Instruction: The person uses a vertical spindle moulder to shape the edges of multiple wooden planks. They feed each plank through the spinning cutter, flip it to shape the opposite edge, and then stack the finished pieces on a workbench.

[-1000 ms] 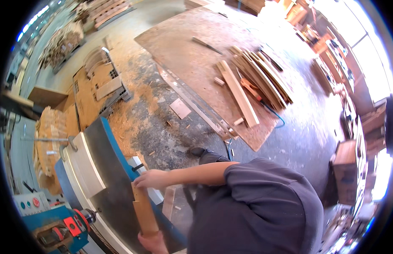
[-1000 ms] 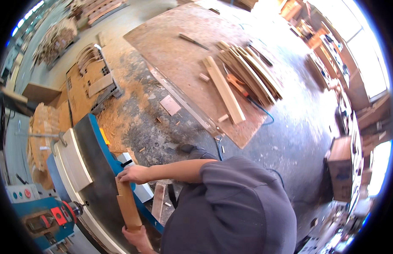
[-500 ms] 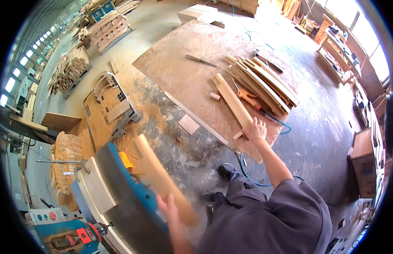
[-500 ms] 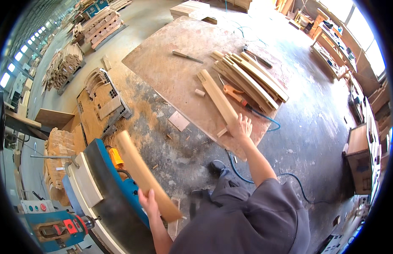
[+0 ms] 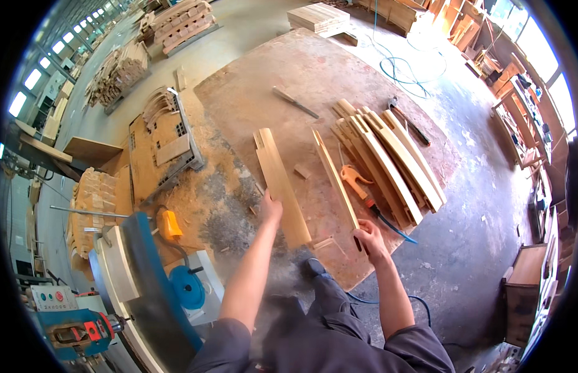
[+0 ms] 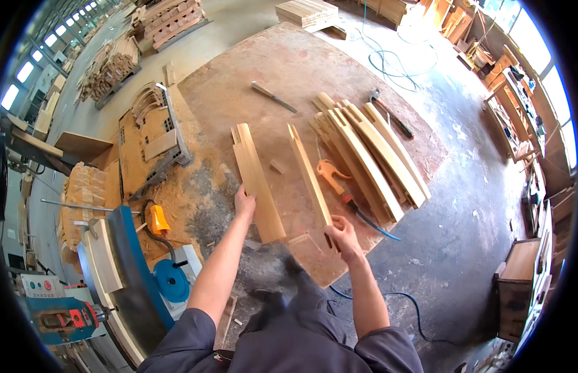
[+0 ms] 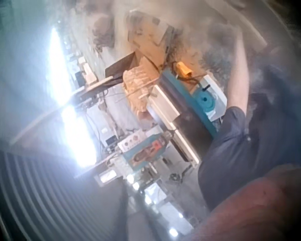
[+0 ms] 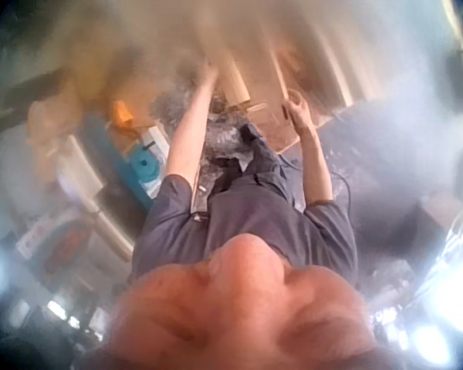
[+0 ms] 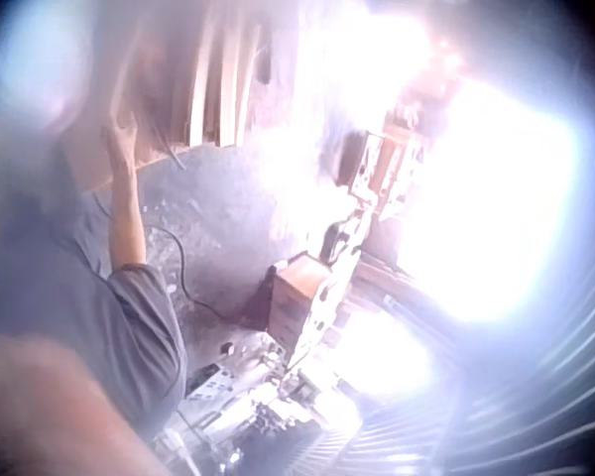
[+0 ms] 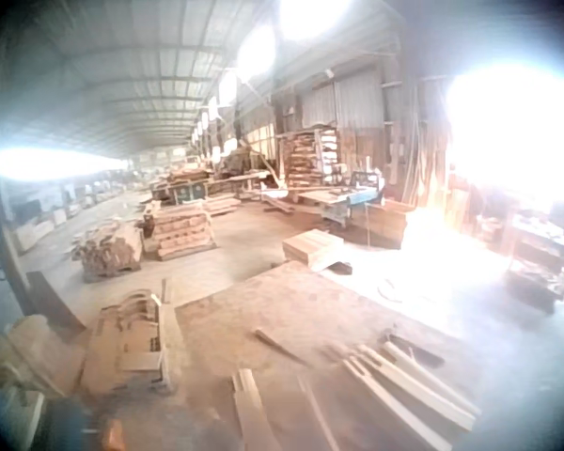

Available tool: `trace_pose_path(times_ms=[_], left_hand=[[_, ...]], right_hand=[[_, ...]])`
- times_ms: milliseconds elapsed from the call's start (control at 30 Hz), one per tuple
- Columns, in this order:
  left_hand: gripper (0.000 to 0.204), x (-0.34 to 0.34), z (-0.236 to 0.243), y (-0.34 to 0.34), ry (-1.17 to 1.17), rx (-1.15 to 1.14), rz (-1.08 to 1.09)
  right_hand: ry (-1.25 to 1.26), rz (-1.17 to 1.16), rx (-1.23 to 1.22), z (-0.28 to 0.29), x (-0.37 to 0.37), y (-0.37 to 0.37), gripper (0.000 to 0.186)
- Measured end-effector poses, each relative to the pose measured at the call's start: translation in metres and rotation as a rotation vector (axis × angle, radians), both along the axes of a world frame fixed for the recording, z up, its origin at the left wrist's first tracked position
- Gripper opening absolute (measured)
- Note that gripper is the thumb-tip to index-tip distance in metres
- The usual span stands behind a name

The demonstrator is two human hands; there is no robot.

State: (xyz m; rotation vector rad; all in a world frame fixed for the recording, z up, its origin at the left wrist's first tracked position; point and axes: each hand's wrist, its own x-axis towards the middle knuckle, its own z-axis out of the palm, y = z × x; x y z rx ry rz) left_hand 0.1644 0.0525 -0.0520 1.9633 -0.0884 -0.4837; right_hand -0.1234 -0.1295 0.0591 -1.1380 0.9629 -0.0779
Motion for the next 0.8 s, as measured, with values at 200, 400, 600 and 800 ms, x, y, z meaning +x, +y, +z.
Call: trace_pose_path(times_ms=[200,400,600,800], left_hand=[[0.071,-0.012,0.098,-0.035,0.258,-0.39,0.066],[0.096,-0.086,0.171,0.046,-0.348,0.147,0.269],[0.107,-0.154,0.23,0.24,-0.503,0.473,0.334],[0.094,-0.239,0.23,0.404,-0.316,0.752,0.479]], right_hand=[[-0.075,0.173,-0.662,0.021,0.01,0.062,0.101],[-0.235,0.511,-0.806,0.044,0.049,0.154,0.103],[-0.73,0.845,-0.738,0.078,0.087,0.221,0.041],[-1.118,1.002,-1.134,0.108,0.187,0.314,0.036]])
